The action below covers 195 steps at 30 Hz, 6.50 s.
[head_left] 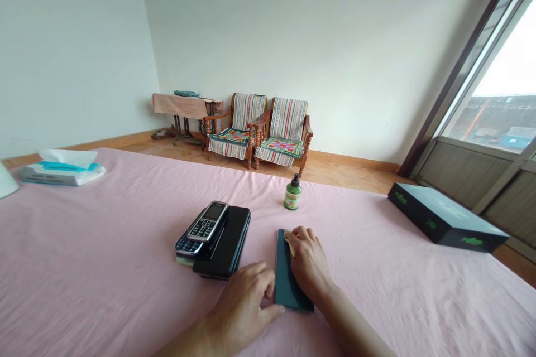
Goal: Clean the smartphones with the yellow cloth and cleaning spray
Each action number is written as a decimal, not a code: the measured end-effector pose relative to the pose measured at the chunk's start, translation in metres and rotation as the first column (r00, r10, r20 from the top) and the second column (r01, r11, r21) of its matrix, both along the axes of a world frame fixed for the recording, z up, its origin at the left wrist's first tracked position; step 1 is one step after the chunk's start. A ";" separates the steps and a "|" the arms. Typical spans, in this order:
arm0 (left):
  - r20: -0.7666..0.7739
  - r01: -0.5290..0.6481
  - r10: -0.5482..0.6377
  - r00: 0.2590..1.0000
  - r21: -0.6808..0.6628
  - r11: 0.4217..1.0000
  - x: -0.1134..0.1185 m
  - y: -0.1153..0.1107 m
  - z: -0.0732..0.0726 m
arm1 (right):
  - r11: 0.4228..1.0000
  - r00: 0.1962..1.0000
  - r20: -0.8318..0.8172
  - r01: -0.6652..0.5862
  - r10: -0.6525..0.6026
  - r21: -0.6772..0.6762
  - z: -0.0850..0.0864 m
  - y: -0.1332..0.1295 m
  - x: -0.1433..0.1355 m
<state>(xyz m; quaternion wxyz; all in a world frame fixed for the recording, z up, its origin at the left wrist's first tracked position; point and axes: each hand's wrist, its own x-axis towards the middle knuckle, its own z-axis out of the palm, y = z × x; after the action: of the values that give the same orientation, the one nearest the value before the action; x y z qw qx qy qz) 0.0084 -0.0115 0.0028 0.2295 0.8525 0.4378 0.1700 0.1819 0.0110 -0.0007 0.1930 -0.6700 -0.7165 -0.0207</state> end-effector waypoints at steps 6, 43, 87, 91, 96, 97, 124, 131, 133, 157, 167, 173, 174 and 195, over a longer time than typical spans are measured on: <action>-0.012 0.000 0.000 1.000 -0.001 1.000 0.001 0.000 0.002 | 1.000 1.000 0.005 0.005 -0.005 -0.016 0.003 0.001 0.001; -0.010 0.006 -0.006 1.000 -0.007 1.000 0.001 0.000 0.002 | 0.997 0.997 0.049 0.068 -0.066 -0.030 0.001 -0.002 -0.001; 0.017 0.018 -0.018 1.000 -0.014 1.000 0.001 0.001 0.005 | 0.978 0.983 -0.097 -0.169 0.158 -0.123 -0.001 -0.062 0.006; 0.028 0.017 -0.017 0.999 -0.009 1.000 0.001 0.000 0.004 | 0.989 0.984 -0.116 -0.139 0.132 -0.055 0.006 -0.036 0.010; 0.025 0.026 -0.026 0.999 -0.024 0.999 0.003 0.001 0.007 | 0.985 0.980 -0.109 -0.169 0.166 -0.023 -0.010 -0.052 0.005; 0.020 0.027 -0.027 0.999 -0.024 0.999 0.003 0.001 0.008 | 0.983 0.980 -0.094 -0.180 0.177 -0.022 -0.013 -0.059 0.004; 0.083 0.074 -0.069 0.994 -0.058 0.996 -0.004 0.006 0.008 | 0.966 0.966 -0.070 -0.254 0.251 -0.041 -0.013 -0.066 0.011; 0.072 0.042 -0.036 0.997 -0.080 0.996 -0.004 0.006 0.010 | 0.985 0.983 -0.100 -0.162 0.156 -0.055 0.009 -0.004 0.008; 0.080 0.046 -0.039 0.996 -0.084 0.995 -0.005 0.006 0.009 | 0.986 0.982 -0.114 -0.158 0.151 -0.049 0.008 -0.003 0.007; 0.097 0.042 -0.032 0.995 -0.097 0.994 -0.004 0.010 0.010 | 0.866 0.830 -0.273 -0.499 0.487 0.027 0.010 -0.079 0.004; 0.101 0.049 -0.039 0.994 -0.089 0.995 -0.005 0.010 0.007 | 0.859 0.827 -0.248 -0.510 0.505 0.047 0.014 -0.073 0.005; 0.080 0.055 -0.048 0.996 -0.092 0.994 -0.004 0.010 0.012 | 0.818 0.782 -0.262 -0.573 0.565 0.052 0.018 -0.083 0.013; 0.076 0.057 -0.049 0.996 -0.096 0.994 -0.004 0.011 0.012 | 0.818 0.784 -0.258 -0.573 0.565 0.051 0.018 -0.084 0.013; 0.116 0.073 -0.062 0.991 -0.092 0.993 -0.008 0.014 0.005 | 0.787 0.771 -0.203 -0.617 0.604 0.000 0.028 -0.086 0.016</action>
<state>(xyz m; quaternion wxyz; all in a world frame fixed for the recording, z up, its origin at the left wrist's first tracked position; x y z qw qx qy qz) 0.0001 0.0021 0.0074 0.3003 0.8438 0.4027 0.1889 0.1981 -0.0745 0.0268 0.2351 -0.4060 -0.8732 0.1316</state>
